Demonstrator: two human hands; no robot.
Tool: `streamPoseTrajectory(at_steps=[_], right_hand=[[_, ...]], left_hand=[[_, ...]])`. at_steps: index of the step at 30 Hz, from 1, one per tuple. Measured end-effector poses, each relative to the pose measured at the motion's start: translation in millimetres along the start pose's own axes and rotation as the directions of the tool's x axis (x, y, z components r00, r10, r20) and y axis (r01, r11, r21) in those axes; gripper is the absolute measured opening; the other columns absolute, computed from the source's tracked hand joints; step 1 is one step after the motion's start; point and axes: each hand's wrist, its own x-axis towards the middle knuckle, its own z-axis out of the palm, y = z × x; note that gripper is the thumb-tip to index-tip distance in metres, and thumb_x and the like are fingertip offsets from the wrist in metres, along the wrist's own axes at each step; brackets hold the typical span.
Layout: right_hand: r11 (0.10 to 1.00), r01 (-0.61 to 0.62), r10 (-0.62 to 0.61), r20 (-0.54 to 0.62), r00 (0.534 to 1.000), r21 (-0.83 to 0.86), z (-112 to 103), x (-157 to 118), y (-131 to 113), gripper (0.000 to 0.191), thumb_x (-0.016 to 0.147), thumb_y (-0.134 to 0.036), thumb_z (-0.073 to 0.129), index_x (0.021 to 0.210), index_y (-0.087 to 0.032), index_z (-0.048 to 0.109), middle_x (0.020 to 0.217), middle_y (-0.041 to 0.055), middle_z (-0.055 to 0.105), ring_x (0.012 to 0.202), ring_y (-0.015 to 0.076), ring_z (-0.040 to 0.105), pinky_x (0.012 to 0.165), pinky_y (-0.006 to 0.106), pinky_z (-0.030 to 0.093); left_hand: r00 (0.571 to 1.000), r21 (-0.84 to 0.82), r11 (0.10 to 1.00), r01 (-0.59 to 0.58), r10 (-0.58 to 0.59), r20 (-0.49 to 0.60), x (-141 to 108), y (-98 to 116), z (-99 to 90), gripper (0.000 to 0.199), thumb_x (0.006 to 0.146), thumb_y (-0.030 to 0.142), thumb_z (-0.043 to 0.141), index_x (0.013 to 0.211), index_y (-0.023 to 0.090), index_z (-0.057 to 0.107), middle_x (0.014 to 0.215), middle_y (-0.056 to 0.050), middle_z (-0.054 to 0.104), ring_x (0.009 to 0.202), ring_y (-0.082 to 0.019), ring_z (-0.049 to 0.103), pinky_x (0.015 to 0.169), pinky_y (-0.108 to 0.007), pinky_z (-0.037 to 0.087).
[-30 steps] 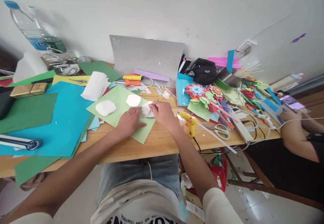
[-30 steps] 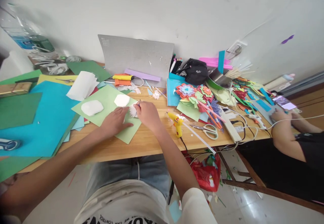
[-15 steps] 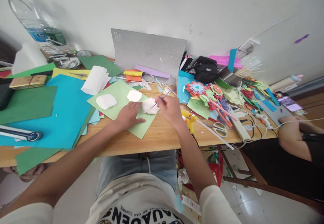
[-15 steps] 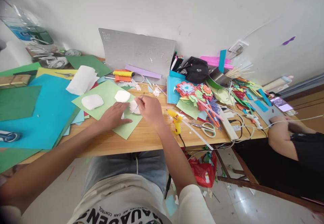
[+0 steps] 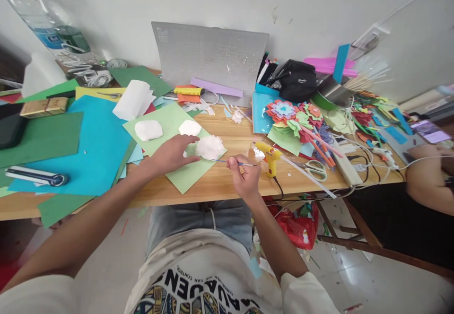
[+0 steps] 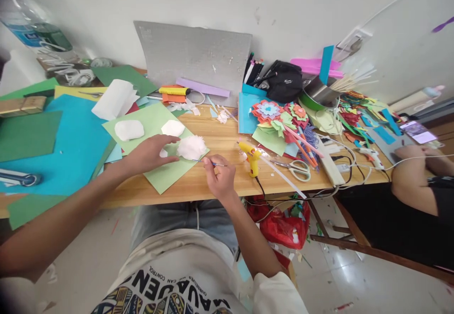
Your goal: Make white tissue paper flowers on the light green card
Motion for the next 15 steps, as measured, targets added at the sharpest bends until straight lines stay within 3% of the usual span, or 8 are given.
streamPoseTrajectory(at_steps=[3, 6, 15], right_hand=[[0.999, -0.039, 0.040, -0.064, 0.997, 0.015, 7.6, 2.4, 3.3, 0.029, 0.096, -0.030, 0.048, 0.076, -0.018, 0.066, 0.068, 0.0022, 0.067, 0.066, 0.0147, 0.064, 0.066, 0.027, 0.049], [0.997, -0.072, 0.071, -0.092, 0.993, -0.001, 10.3, 8.8, 4.9, 0.029, 0.096, -0.031, 0.048, 0.077, -0.018, 0.067, 0.067, 0.0016, 0.067, 0.065, 0.0143, 0.064, 0.066, 0.026, 0.049], [0.999, -0.047, 0.047, -0.042, 0.998, -0.001, 17.7, 17.1, 4.7, 0.029, 0.095, -0.032, 0.047, 0.078, -0.018, 0.067, 0.069, 0.0024, 0.068, 0.065, 0.0137, 0.064, 0.065, 0.026, 0.049]], left_hand=[[0.994, 0.028, 0.998, -0.065, 0.067, -0.084, 12.8, 17.5, 1.1, 0.036, 0.087, 0.045, 0.058, 0.112, 0.020, 0.063, 0.115, -0.010, 0.063, 0.111, -0.028, 0.056, 0.093, -0.040, 0.046], [0.992, 0.054, 0.994, -0.098, 0.102, -0.077, 27.0, 27.4, 2.9, 0.022, 0.087, 0.035, 0.056, 0.100, 0.020, 0.066, 0.102, -0.009, 0.061, 0.100, -0.026, 0.058, 0.081, -0.037, 0.048], [0.996, -0.066, 0.994, -0.091, 0.089, -0.029, 45.2, 10.4, 6.1, 0.017, 0.084, 0.028, 0.056, 0.089, 0.019, 0.070, 0.089, -0.006, 0.060, 0.080, -0.021, 0.058, 0.073, -0.032, 0.043]])
